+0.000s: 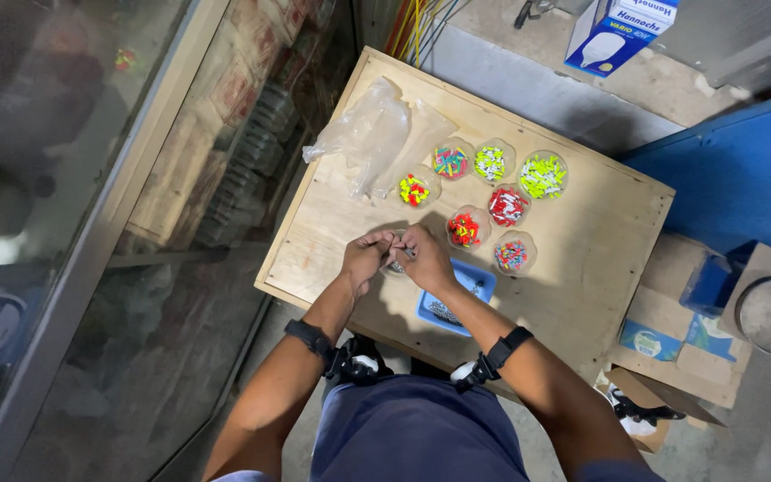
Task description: The person assembles fishing tackle by hand, picking small metal rings, hooks, and swivels from containers and connecting them together.
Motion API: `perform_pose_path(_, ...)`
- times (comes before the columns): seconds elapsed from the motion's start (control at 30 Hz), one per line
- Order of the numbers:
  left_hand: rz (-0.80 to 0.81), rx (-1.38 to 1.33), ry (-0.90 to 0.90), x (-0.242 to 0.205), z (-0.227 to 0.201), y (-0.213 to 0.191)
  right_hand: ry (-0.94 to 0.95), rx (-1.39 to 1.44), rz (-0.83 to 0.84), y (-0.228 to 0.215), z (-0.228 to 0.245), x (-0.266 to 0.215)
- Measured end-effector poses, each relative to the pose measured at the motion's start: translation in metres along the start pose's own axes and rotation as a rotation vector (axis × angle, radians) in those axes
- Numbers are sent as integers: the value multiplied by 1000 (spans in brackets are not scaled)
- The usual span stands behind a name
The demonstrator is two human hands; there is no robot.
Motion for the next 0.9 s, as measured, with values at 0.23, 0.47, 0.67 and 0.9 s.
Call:
perform_pose_path(0.23,-11,47,-50,-18,-12,12,-45,8,29,-4,9,1)
perform_pose_path(0.47,1,-21,-33,-8,-2,5,56,27,119,6,-8,3)
perform_pose_path(0.67,-2,-40,-28,-14,-8,7,54,-2,92,4,-17,2)
perform_pose_path(0.9,51,37,3,-7,2,3,-23,39,38,8,-16,3)
Point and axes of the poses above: each hand's wrist, its own x-axis towards the middle knuckle, its own y-axis out of the palm, z = x × y, the point moved 1 cm from there along x, towards the middle knuckle, and after that the axes turned 11 degrees about -x, right-handed, at the moved point
